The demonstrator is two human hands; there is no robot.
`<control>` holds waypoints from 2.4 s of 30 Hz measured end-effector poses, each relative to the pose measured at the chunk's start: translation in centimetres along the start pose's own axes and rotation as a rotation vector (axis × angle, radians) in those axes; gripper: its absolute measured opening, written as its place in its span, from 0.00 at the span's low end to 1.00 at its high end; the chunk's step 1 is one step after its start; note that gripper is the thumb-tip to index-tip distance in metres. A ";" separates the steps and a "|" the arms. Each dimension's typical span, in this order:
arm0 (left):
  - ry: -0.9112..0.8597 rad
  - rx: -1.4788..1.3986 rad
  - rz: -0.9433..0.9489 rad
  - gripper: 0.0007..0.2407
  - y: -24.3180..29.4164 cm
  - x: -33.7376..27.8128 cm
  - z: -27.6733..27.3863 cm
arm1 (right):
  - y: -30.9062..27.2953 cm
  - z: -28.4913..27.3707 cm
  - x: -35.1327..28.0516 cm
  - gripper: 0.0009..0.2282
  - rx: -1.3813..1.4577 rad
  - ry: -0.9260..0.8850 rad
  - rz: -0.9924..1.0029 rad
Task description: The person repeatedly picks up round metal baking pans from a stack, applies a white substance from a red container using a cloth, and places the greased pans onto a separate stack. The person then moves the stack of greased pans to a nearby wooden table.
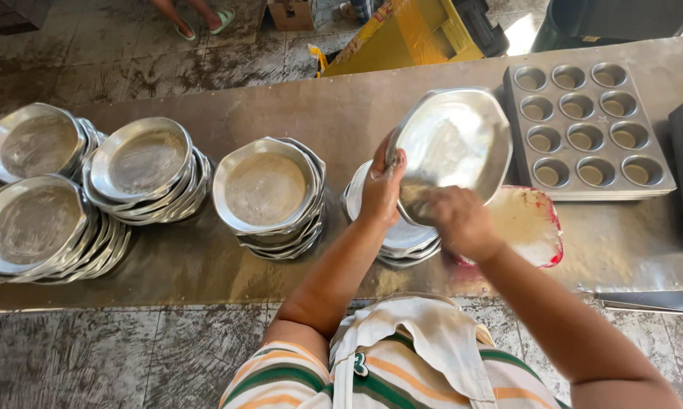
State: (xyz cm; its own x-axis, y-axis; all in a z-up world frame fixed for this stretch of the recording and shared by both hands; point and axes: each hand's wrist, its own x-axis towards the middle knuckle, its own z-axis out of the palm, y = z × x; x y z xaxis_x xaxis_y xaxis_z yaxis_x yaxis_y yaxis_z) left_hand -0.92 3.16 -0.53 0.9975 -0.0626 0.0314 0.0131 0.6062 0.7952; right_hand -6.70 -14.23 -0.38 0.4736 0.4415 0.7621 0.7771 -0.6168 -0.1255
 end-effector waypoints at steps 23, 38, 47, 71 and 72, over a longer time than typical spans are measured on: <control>-0.173 -0.151 0.043 0.23 -4.4 -5.1 -0.8 | 1.8 1.1 2.0 0.21 -0.297 0.109 0.783; -0.230 -0.037 0.053 0.23 -3.9 -4.8 -2.5 | -1.6 4.3 -0.1 0.24 -0.157 0.105 0.526; -0.231 0.097 0.244 0.19 0.2 -4.9 -1.5 | 3.3 1.7 -0.3 0.34 -0.277 -0.326 1.076; -0.083 -0.105 0.109 0.23 -3.2 -4.6 -1.8 | -1.7 4.0 -1.0 0.32 -0.192 0.102 0.516; -0.081 -0.139 0.090 0.23 -2.8 -4.5 -2.3 | -1.6 4.4 -2.0 0.30 -0.116 0.021 0.589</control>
State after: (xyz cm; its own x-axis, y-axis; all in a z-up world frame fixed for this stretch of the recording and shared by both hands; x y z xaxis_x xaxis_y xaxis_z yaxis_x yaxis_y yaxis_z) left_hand -5.29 3.58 -4.35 0.9864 -0.0637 0.1517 -0.0608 0.7154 0.6961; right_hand -7.06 -11.19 -4.49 0.8014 -0.0081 0.5980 0.3360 -0.8211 -0.4614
